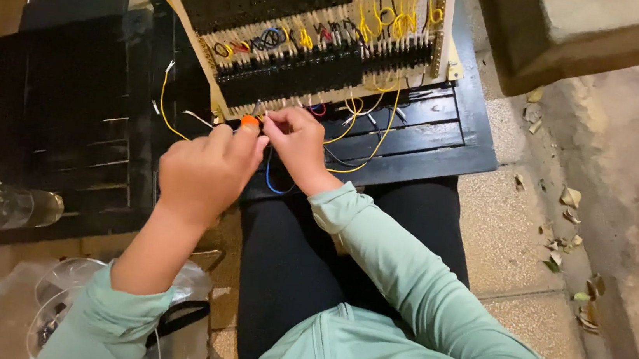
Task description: Securing electrical wire connections to a terminal block using a screwdriver.
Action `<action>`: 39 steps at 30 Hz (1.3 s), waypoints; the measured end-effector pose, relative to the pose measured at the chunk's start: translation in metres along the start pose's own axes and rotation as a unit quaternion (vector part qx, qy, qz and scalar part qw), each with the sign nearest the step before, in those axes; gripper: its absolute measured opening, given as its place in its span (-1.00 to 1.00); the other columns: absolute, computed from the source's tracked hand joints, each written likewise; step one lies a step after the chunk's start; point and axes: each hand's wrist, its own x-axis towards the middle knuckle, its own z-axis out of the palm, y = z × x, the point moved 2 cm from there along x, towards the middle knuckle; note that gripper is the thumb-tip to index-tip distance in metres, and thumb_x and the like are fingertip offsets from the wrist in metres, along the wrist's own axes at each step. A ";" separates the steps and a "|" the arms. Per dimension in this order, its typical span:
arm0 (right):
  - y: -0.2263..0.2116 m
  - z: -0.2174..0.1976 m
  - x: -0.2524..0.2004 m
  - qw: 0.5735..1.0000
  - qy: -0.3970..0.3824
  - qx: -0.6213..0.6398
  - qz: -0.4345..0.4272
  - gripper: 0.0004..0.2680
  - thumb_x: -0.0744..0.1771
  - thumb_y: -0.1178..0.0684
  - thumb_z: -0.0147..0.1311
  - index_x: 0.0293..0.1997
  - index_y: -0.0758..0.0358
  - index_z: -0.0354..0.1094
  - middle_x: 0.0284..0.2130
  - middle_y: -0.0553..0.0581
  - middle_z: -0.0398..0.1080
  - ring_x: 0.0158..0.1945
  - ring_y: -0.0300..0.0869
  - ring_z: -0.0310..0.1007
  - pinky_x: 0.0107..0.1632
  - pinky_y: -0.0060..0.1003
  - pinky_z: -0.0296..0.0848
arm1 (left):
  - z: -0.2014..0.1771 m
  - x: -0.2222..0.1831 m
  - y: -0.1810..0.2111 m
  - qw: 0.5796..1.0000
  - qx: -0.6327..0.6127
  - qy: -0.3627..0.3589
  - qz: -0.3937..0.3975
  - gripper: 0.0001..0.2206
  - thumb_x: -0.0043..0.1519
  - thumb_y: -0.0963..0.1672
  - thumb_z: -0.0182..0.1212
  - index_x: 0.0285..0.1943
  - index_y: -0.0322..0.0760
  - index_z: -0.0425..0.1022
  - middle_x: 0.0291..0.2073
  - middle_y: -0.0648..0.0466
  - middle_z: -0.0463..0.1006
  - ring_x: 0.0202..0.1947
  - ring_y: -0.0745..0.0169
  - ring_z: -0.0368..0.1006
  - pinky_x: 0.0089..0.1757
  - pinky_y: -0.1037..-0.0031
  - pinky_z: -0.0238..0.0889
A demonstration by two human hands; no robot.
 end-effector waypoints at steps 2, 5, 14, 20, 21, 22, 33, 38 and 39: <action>0.003 -0.001 -0.001 1.000 -0.004 0.008 0.016 -0.92 0.21 0.15 0.39 -0.32 0.17 0.60 -0.48 0.12 0.55 -0.33 -0.02 0.61 -0.22 -0.29 0.56 | -0.006 0.012 0.000 0.999 -0.026 -0.008 -0.019 -0.74 0.33 0.07 -0.03 -0.02 0.05 0.52 -0.49 0.24 0.21 -0.67 0.29 0.24 -0.48 0.38 0.17; 0.008 -0.001 0.002 0.999 -0.012 0.013 0.037 -0.92 0.21 0.12 0.40 -0.33 0.16 0.61 -0.50 0.11 0.54 -0.36 -0.05 0.60 -0.27 -0.30 0.55 | -0.014 0.026 0.001 0.997 -0.074 -0.025 -0.023 -0.68 0.28 0.03 -0.06 0.07 -0.08 0.50 -0.44 0.19 0.23 -0.59 0.20 0.27 -0.45 0.34 0.16; -0.009 -0.002 0.004 1.000 -0.014 -0.017 0.017 -0.95 0.24 0.16 0.36 -0.32 0.19 0.59 -0.48 0.14 0.52 -0.35 0.00 0.60 -0.30 -0.29 0.54 | -0.023 0.025 -0.005 0.992 -0.109 -0.025 -0.052 -0.61 0.24 -0.02 0.02 0.20 -0.21 0.52 -0.40 0.10 0.29 -0.47 0.16 0.35 -0.40 0.38 0.20; -0.010 -0.003 0.010 1.000 -0.017 -0.018 0.007 -0.96 0.23 0.19 0.33 -0.35 0.21 0.56 -0.52 0.15 0.48 -0.39 0.03 0.56 -0.33 -0.26 0.52 | -0.012 0.013 -0.008 0.983 -0.176 -0.035 -0.039 -0.66 0.10 -0.09 0.11 0.08 -0.16 0.49 -0.29 0.06 0.31 -0.38 0.09 0.36 -0.36 0.34 0.24; -0.009 -0.003 0.009 1.000 -0.016 -0.020 0.006 -0.95 0.23 0.19 0.33 -0.35 0.22 0.56 -0.52 0.15 0.49 -0.39 0.04 0.57 -0.33 -0.25 0.52 | -0.009 0.010 -0.008 0.988 -0.153 -0.025 -0.022 -0.71 0.14 -0.09 0.12 0.04 -0.09 0.51 -0.35 0.11 0.29 -0.45 0.14 0.33 -0.38 0.37 0.24; -0.007 -0.002 0.010 1.000 -0.017 -0.020 0.008 -0.95 0.23 0.19 0.33 -0.35 0.22 0.56 -0.52 0.15 0.49 -0.39 0.04 0.57 -0.33 -0.25 0.52 | -0.011 0.011 -0.010 0.988 -0.154 -0.028 -0.022 -0.71 0.14 -0.09 0.12 0.04 -0.09 0.51 -0.35 0.11 0.29 -0.45 0.14 0.33 -0.38 0.37 0.24; -0.014 -0.002 0.010 0.999 -0.031 -0.018 0.000 -0.96 0.24 0.18 0.33 -0.34 0.20 0.59 -0.56 0.11 0.49 -0.45 -0.07 0.56 -0.37 -0.35 0.50 | -0.010 0.019 -0.015 0.992 -0.106 -0.046 -0.051 -0.73 0.38 0.00 -0.03 0.09 -0.06 0.53 -0.48 0.20 0.27 -0.55 0.23 0.35 -0.40 0.38 0.27; -0.018 -0.003 0.012 0.999 -0.034 -0.031 -0.029 -0.96 0.25 0.20 0.33 -0.32 0.23 0.59 -0.55 0.16 0.49 -0.44 -0.01 0.56 -0.38 -0.30 0.51 | -0.017 0.024 -0.011 0.996 -0.075 -0.040 -0.039 -0.66 0.37 0.05 -0.08 0.19 -0.02 0.48 -0.42 0.20 0.27 -0.55 0.30 0.30 -0.43 0.44 0.23; -0.019 -0.003 0.012 0.998 -0.034 -0.036 -0.045 -0.96 0.25 0.21 0.32 -0.32 0.24 0.59 -0.54 0.18 0.48 -0.44 0.04 0.56 -0.38 -0.28 0.51 | -0.018 0.026 -0.010 0.992 -0.100 -0.047 -0.064 -0.54 0.36 0.08 -0.16 0.32 -0.09 0.44 -0.29 0.13 0.34 -0.45 0.23 0.32 -0.42 0.40 0.21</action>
